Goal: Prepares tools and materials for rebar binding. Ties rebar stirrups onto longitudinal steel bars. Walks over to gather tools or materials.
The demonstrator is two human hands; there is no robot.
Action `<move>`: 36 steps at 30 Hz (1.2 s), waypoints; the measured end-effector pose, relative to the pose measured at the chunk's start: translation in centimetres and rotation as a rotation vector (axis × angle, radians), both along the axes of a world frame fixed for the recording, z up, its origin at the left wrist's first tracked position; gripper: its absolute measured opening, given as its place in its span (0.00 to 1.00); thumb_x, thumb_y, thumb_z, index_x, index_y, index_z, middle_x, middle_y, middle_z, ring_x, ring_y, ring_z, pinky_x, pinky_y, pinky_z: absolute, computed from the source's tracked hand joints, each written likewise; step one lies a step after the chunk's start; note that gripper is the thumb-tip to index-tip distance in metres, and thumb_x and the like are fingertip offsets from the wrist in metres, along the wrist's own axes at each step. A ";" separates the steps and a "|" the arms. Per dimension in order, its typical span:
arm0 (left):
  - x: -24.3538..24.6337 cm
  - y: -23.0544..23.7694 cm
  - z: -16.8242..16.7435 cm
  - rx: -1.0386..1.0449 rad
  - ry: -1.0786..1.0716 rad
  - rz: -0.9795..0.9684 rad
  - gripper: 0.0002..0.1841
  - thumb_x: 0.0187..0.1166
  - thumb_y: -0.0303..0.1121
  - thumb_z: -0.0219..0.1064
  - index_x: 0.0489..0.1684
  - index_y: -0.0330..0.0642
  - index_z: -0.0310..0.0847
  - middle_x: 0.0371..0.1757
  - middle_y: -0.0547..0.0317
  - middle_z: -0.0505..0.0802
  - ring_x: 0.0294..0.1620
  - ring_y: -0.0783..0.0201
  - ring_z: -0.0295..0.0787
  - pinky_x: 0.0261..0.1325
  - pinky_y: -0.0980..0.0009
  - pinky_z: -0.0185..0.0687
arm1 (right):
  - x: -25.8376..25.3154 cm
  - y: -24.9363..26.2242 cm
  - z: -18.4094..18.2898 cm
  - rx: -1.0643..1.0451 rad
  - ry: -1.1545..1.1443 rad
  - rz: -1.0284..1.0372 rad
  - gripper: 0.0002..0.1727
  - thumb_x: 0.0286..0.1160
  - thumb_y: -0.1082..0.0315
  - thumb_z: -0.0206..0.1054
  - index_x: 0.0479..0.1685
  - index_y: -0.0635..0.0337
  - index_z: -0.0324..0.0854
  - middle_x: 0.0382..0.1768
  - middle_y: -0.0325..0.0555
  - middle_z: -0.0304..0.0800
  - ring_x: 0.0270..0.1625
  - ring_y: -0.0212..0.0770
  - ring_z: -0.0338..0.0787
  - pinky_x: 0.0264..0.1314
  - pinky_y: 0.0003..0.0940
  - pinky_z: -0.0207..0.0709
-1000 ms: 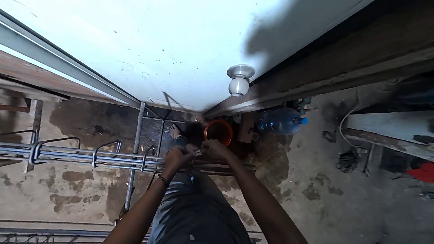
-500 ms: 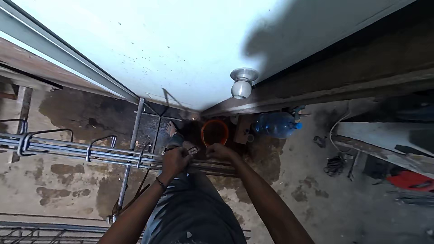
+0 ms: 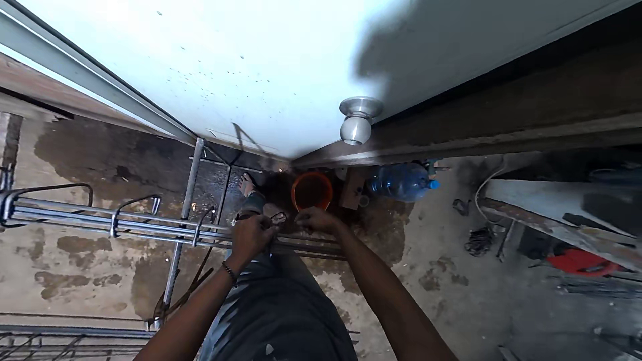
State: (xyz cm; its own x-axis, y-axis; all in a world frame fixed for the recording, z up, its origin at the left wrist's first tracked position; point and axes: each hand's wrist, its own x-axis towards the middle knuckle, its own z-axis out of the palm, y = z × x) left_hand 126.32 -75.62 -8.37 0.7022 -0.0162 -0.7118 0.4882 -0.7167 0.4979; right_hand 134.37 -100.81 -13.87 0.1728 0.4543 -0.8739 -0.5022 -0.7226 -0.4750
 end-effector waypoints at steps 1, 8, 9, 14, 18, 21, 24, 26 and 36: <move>0.0 0.0 0.0 0.001 -0.001 0.002 0.20 0.74 0.57 0.71 0.47 0.53 0.92 0.44 0.60 0.97 0.49 0.55 0.94 0.59 0.44 0.83 | 0.1 0.2 -0.2 0.004 -0.004 0.010 0.15 0.85 0.65 0.64 0.64 0.62 0.82 0.37 0.43 0.88 0.29 0.31 0.85 0.36 0.28 0.83; 0.0 0.0 -0.2 -0.012 -0.017 -0.003 0.19 0.74 0.56 0.71 0.46 0.52 0.93 0.43 0.60 0.97 0.48 0.55 0.94 0.58 0.43 0.83 | 0.1 2.2 -0.1 -0.029 0.081 0.289 0.15 0.83 0.66 0.66 0.64 0.60 0.83 0.41 0.46 0.89 0.31 0.33 0.82 0.38 0.34 0.80; -0.1 0.0 -0.2 -0.011 -0.020 -0.002 0.19 0.74 0.56 0.71 0.46 0.53 0.93 0.43 0.60 0.97 0.47 0.56 0.94 0.58 0.44 0.84 | 0.2 2.4 0.0 -0.026 0.080 0.347 0.15 0.83 0.66 0.66 0.63 0.59 0.85 0.43 0.47 0.90 0.33 0.34 0.83 0.40 0.36 0.80; -0.2 0.0 -0.2 -0.007 -0.024 -0.007 0.19 0.74 0.56 0.71 0.46 0.52 0.93 0.43 0.59 0.97 0.48 0.55 0.94 0.59 0.44 0.82 | 0.9 3.6 1.2 -0.041 0.132 0.547 0.12 0.84 0.68 0.63 0.59 0.57 0.87 0.39 0.44 0.91 0.31 0.33 0.83 0.38 0.37 0.79; -0.2 0.1 0.0 -0.028 -0.041 -0.002 0.18 0.74 0.54 0.71 0.45 0.51 0.93 0.42 0.59 0.97 0.48 0.55 0.93 0.59 0.44 0.82 | 1.5 3.6 2.1 -0.052 0.157 0.636 0.13 0.85 0.64 0.62 0.57 0.58 0.88 0.41 0.47 0.90 0.35 0.37 0.84 0.41 0.41 0.79; 0.0 0.1 0.3 -0.029 -0.011 -0.005 0.18 0.75 0.54 0.71 0.46 0.51 0.92 0.43 0.58 0.96 0.49 0.55 0.93 0.61 0.45 0.81 | 1.0 2.1 2.5 -0.060 0.095 0.540 0.16 0.89 0.61 0.57 0.57 0.59 0.87 0.44 0.47 0.92 0.37 0.37 0.87 0.43 0.40 0.82; 0.1 0.2 0.6 -0.032 -0.019 0.007 0.18 0.75 0.53 0.71 0.46 0.50 0.92 0.43 0.57 0.96 0.49 0.54 0.92 0.62 0.45 0.80 | -1.3 2.2 5.7 -0.271 -0.257 0.351 0.25 0.92 0.52 0.53 0.59 0.66 0.86 0.56 0.62 0.90 0.59 0.56 0.89 0.67 0.58 0.78; 0.2 0.2 0.7 -0.032 -0.019 0.002 0.18 0.76 0.53 0.71 0.47 0.49 0.92 0.44 0.56 0.96 0.51 0.53 0.92 0.63 0.44 0.79 | -3.6 3.7 9.3 -0.518 -0.464 0.251 0.28 0.88 0.46 0.56 0.68 0.61 0.83 0.69 0.63 0.82 0.70 0.61 0.85 0.73 0.59 0.77; 0.1 0.2 0.7 -0.024 -0.038 -0.013 0.18 0.76 0.52 0.71 0.47 0.48 0.92 0.44 0.54 0.96 0.50 0.51 0.93 0.60 0.42 0.81 | -10.0 7.0 14.8 -0.804 -0.403 0.394 0.25 0.84 0.73 0.55 0.80 0.67 0.70 0.79 0.67 0.71 0.64 0.63 0.89 0.63 0.54 0.85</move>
State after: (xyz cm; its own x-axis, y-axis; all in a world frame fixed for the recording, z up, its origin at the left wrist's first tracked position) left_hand 126.37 -75.39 -7.69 0.7284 -0.0422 -0.6838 0.4594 -0.7104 0.5332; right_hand 124.34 -93.78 0.98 0.4894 -0.1610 -0.8571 -0.0639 -0.9868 0.1488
